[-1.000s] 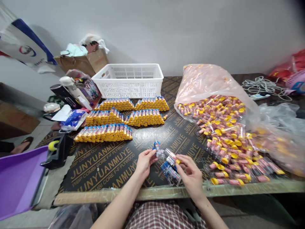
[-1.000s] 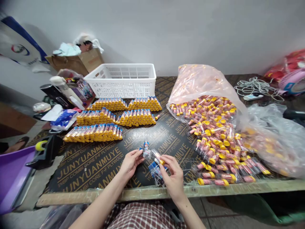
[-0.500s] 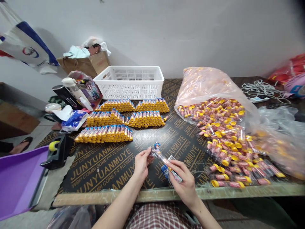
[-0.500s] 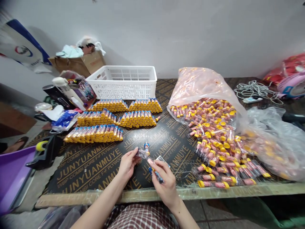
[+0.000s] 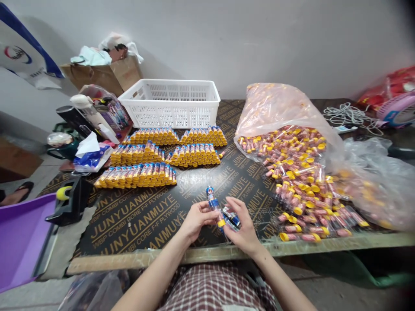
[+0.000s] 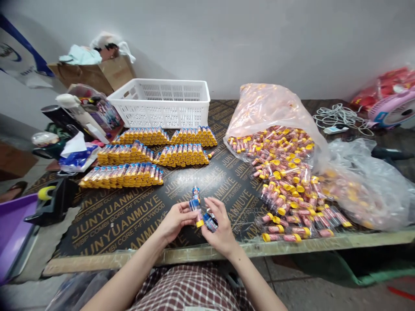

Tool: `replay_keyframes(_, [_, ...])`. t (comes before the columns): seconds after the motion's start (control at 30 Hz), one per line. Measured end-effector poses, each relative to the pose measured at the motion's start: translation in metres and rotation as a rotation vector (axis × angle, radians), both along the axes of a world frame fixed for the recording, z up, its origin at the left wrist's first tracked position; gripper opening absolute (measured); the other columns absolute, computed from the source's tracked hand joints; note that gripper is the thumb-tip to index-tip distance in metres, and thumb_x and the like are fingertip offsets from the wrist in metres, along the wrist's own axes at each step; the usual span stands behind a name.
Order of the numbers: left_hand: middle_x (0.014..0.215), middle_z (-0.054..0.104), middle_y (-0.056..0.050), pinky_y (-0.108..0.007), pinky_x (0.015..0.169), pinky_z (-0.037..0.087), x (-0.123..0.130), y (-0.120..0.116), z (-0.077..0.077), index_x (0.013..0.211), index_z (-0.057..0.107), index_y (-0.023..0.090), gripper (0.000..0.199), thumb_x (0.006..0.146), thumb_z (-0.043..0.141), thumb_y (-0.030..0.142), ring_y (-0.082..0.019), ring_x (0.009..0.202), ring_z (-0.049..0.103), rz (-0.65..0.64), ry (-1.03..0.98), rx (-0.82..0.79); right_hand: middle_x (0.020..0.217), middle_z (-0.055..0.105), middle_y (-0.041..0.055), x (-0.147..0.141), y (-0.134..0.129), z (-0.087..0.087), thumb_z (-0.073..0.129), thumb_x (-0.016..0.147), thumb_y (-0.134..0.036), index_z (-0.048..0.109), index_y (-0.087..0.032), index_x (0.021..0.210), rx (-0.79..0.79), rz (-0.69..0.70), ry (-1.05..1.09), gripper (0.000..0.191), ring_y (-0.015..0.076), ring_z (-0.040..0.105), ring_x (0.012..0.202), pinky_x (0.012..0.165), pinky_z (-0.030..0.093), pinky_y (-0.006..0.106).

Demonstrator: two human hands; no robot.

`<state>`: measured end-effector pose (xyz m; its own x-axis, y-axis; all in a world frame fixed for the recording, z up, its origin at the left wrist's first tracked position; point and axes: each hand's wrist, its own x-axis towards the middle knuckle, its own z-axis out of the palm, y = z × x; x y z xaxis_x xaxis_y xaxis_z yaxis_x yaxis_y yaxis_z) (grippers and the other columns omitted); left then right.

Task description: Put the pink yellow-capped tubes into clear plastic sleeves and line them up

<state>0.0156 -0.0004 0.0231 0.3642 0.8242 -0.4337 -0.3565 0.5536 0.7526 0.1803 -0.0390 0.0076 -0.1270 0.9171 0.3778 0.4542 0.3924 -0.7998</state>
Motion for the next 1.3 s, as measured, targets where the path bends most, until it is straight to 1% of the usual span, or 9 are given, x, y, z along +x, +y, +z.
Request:
replay_keyframes(0.13, [0.072, 0.068, -0.008, -0.022, 0.056, 0.048, 0.004, -0.008, 0.005, 0.084, 0.068, 0.009, 0.037, 0.062, 0.076, 0.037, -0.012, 0.058, 0.060, -0.107, 0.001, 0.020, 0.144, 0.028, 0.0087, 0.002, 0.003, 0.006, 0.052, 0.063, -0.007, 0.028, -0.028, 0.138, -0.029, 0.141, 0.015, 0.082, 0.0270, 0.041, 0.125, 0.098, 0.043, 0.044])
replay_keyframes(0.27, [0.072, 0.068, -0.007, -0.022, 0.055, 0.048, 0.007, -0.012, 0.006, 0.081, 0.068, 0.009, 0.037, 0.059, 0.077, 0.037, -0.013, 0.058, 0.061, -0.136, 0.011, 0.018, 0.136, 0.043, 0.0092, 0.003, 0.001, 0.008, 0.050, 0.060, -0.006, 0.028, -0.024, 0.138, -0.080, 0.244, 0.024, 0.083, 0.0256, 0.046, 0.123, 0.101, 0.041, 0.042])
replay_keyframes(0.8, [0.069, 0.066, -0.006, -0.022, 0.053, 0.048, 0.010, -0.018, 0.010, 0.082, 0.067, 0.008, 0.042, 0.058, 0.077, 0.040, -0.012, 0.056, 0.060, -0.117, 0.023, 0.003, 0.134, 0.044, 0.0100, 0.001, -0.005, 0.006, 0.051, 0.059, -0.006, 0.026, -0.024, 0.138, -0.104, 0.272, 0.169, 0.085, 0.0253, 0.046, 0.122, 0.103, 0.038, 0.042])
replay_keyframes(0.93, [0.069, 0.067, -0.006, -0.023, 0.053, 0.049, 0.003, -0.007, 0.005, 0.081, 0.065, 0.009, 0.042, 0.059, 0.075, 0.044, -0.012, 0.055, 0.060, -0.110, 0.074, 0.038, 0.138, 0.040, 0.0104, 0.004, 0.006, 0.005, 0.059, 0.065, -0.015, 0.020, -0.024, 0.140, -0.163, 0.301, 0.199, 0.085, 0.0251, 0.045, 0.122, 0.102, 0.038, 0.041])
replay_keyframes(1.03, [0.071, 0.067, -0.006, -0.024, 0.055, 0.049, -0.009, 0.023, -0.009, 0.078, 0.062, 0.011, 0.036, 0.065, 0.070, 0.043, -0.014, 0.058, 0.062, -0.056, 0.350, 0.192, 0.121, 0.054, 0.0109, 0.005, 0.033, -0.002, 0.060, 0.074, -0.030, 0.027, -0.022, 0.138, -0.230, 0.103, 0.098, 0.072, 0.0228, 0.057, 0.102, 0.088, 0.046, 0.038])
replay_keyframes(1.1, [0.066, 0.066, -0.005, -0.024, 0.053, 0.048, -0.017, 0.050, -0.021, 0.073, 0.061, 0.012, 0.030, 0.070, 0.066, 0.041, -0.014, 0.056, 0.061, -0.076, 0.736, 0.303, 0.088, 0.065, 0.0063, 0.002, 0.057, -0.011, 0.054, 0.079, -0.034, 0.036, -0.019, 0.134, -0.315, -0.069, -0.083, 0.059, 0.0199, 0.061, 0.078, 0.074, 0.047, 0.034])
replay_keyframes(1.13, [0.062, 0.065, -0.005, -0.024, 0.054, 0.047, -0.020, 0.062, -0.027, 0.070, 0.061, 0.013, 0.029, 0.071, 0.065, 0.042, -0.015, 0.056, 0.061, -0.103, 0.953, 0.339, 0.073, 0.063, 0.0026, -0.002, 0.068, -0.016, 0.055, 0.078, -0.033, 0.039, -0.018, 0.132, -0.359, -0.112, -0.172, 0.057, 0.0188, 0.060, 0.068, 0.069, 0.046, 0.032])
replay_keyframes(1.2, [0.061, 0.065, -0.005, -0.026, 0.058, 0.047, -0.025, 0.085, -0.035, 0.070, 0.062, 0.013, 0.026, 0.067, 0.068, 0.039, -0.018, 0.060, 0.063, -0.103, 1.154, 0.375, 0.058, 0.057, -0.0028, -0.012, 0.090, -0.026, 0.061, 0.071, -0.028, 0.043, -0.018, 0.129, -0.412, -0.103, -0.282, 0.061, 0.0172, 0.057, 0.058, 0.064, 0.043, 0.029])
replay_keyframes(1.3, [0.072, 0.068, -0.009, -0.028, 0.068, 0.046, -0.028, 0.107, -0.037, 0.081, 0.064, 0.014, 0.030, 0.062, 0.073, 0.035, -0.022, 0.076, 0.065, -0.058, 1.313, 0.430, 0.055, 0.055, -0.0056, -0.031, 0.117, -0.038, 0.064, 0.064, -0.019, 0.047, -0.019, 0.126, -0.408, -0.051, -0.281, 0.064, 0.0149, 0.055, 0.055, 0.060, 0.040, 0.025])
